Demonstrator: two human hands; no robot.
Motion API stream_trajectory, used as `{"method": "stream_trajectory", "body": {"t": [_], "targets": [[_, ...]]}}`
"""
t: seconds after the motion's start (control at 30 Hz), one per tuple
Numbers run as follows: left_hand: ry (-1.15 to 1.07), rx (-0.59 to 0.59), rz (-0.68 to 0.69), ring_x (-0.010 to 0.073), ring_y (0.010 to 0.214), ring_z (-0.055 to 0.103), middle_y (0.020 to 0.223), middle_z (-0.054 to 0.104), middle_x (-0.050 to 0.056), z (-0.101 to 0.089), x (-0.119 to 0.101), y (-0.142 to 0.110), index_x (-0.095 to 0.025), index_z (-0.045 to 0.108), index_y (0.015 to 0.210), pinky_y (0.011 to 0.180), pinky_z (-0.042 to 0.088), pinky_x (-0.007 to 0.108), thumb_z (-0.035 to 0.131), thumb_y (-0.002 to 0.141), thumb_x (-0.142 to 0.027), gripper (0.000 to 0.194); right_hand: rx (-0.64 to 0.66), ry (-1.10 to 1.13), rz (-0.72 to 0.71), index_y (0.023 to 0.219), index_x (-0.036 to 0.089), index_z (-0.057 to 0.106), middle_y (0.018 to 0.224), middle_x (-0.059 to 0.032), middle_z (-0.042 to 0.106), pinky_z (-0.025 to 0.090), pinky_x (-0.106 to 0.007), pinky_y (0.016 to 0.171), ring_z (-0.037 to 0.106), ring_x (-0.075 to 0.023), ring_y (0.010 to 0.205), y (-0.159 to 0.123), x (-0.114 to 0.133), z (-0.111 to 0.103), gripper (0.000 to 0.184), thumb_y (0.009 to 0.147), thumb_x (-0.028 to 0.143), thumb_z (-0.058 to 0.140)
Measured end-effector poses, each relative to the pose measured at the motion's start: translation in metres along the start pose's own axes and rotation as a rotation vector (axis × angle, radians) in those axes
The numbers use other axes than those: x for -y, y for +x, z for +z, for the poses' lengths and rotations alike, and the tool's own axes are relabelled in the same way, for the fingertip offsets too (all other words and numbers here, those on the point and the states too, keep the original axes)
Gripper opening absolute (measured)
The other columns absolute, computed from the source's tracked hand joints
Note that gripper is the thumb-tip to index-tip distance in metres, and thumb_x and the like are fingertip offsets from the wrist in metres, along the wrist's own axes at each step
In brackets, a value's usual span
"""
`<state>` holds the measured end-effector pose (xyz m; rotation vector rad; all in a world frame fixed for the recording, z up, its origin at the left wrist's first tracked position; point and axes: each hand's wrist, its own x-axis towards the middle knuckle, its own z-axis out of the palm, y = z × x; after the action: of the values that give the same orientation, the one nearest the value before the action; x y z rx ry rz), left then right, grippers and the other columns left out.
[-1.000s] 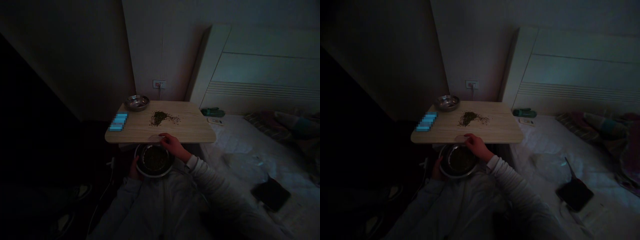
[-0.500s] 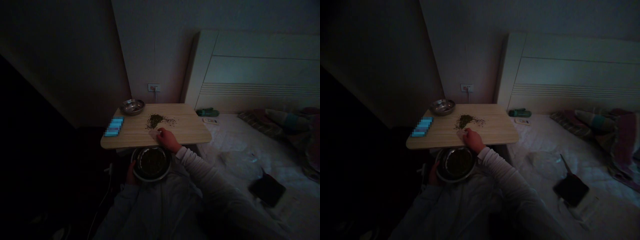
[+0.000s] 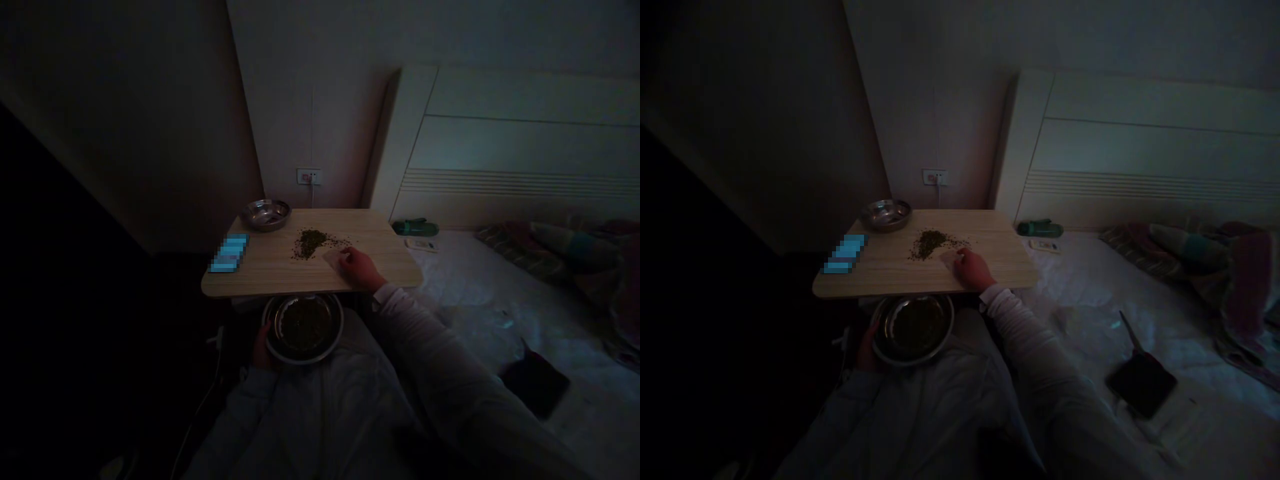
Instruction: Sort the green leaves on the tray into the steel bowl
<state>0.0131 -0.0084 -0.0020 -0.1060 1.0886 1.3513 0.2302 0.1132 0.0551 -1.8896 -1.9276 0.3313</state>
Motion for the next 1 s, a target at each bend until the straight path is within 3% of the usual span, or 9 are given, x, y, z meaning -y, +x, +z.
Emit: {"method": "stream_trajectory", "body": {"t": [0.23, 0.5, 0.6, 1.0], "targets": [[0.030, 0.005, 0.027, 0.0245, 0.100, 0.067, 0.062, 0.073, 0.007, -0.004, 0.000, 0.006, -0.019, 0.070, 0.067, 0.094, 0.048, 0.038, 0.048, 0.079, -0.017, 0.026, -0.015, -0.033, 0.043, 0.113, 0.016, 0.059, 0.087, -0.0082, 0.071, 0.043, -0.025, 0.067, 0.063, -0.0182, 0.079, 0.024, -0.018, -0.011, 0.031, 0.084, 0.025, 0.052], [0.031, 0.047, -0.002, 0.0258, 0.100, 0.067, 0.069, 0.075, 0.008, -0.014, 0.003, 0.017, -0.018, 0.070, 0.070, 0.093, 0.049, 0.039, 0.049, 0.080, -0.018, 0.024, -0.042, -0.029, -0.036, 0.110, 0.020, 0.061, 0.086, -0.0053, 0.070, 0.043, -0.025, 0.068, 0.062, -0.0170, 0.077, 0.041, -0.027, -0.011, 0.027, 0.084, 0.024, 0.054], [0.025, 0.064, -0.004, 0.0264, 0.099, 0.067, 0.070, 0.075, 0.009, -0.014, 0.003, 0.017, -0.017, 0.072, 0.078, 0.092, 0.050, 0.041, 0.050, 0.080, -0.019, 0.022, -0.046, 0.001, -0.094, 0.112, 0.019, 0.060, 0.087, -0.0056, 0.069, 0.044, -0.026, 0.069, 0.062, -0.0170, 0.077, 0.044, -0.021, -0.010, 0.029, 0.084, 0.024, 0.053], [0.008, -0.006, -0.018, 0.0243, 0.102, 0.066, 0.062, 0.074, 0.005, -0.007, 0.001, 0.010, -0.021, 0.072, 0.079, 0.098, 0.046, 0.040, 0.046, 0.083, -0.017, 0.027, -0.010, 0.114, -0.215, 0.113, 0.019, 0.059, 0.090, -0.0057, 0.070, 0.046, -0.030, 0.077, 0.062, -0.0187, 0.081, 0.068, 0.021, 0.009, 0.030, 0.084, 0.019, 0.051]]}}
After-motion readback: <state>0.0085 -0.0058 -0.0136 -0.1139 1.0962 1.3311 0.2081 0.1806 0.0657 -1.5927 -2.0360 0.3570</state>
